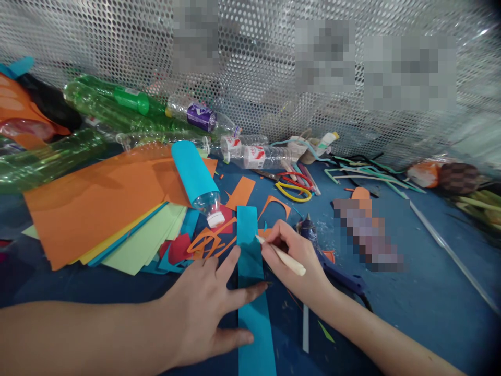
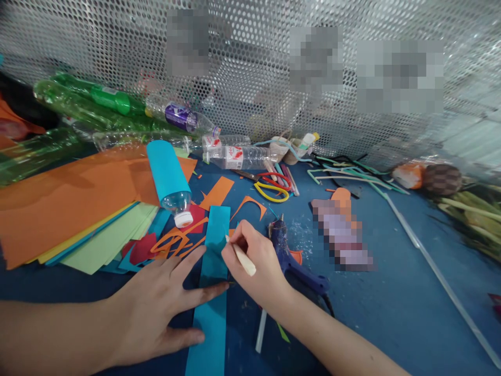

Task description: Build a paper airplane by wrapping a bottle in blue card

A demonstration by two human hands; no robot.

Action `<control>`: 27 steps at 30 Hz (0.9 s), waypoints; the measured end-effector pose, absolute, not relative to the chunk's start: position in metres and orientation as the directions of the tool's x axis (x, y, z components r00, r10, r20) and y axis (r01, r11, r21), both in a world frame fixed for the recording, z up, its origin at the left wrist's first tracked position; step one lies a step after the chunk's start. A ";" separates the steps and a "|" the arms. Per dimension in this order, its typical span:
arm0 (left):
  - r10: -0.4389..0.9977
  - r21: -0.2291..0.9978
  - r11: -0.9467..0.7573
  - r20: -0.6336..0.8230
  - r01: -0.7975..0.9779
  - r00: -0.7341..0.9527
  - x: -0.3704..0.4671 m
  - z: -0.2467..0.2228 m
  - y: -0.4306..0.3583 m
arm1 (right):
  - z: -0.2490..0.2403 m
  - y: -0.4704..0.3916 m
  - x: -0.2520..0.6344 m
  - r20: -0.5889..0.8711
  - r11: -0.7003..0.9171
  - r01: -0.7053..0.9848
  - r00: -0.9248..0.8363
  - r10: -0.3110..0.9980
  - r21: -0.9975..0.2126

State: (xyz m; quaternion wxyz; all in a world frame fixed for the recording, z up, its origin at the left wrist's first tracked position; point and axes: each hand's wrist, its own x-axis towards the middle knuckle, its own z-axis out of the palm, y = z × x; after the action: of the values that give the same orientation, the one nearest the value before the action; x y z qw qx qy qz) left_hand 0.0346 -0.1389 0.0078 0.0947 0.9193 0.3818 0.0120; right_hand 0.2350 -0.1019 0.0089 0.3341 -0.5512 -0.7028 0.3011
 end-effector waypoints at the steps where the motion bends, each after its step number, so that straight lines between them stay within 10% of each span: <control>1: 0.703 0.183 -0.691 -0.052 0.699 0.709 0.034 0.007 -0.139 | 0.009 -0.102 0.235 0.131 0.200 0.568 -0.161 0.978 -0.798; 27: 0.706 0.198 -0.683 -0.071 0.703 0.705 0.035 0.008 -0.138 | 0.011 -0.103 0.234 0.017 0.104 0.481 -0.182 0.983 -0.870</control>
State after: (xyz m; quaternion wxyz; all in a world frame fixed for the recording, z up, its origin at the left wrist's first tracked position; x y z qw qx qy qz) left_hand 0.0354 -0.1383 0.0076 0.1058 0.9172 0.3840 0.0054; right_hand 0.2343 -0.1033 0.0114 0.3278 -0.5493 -0.6666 0.3828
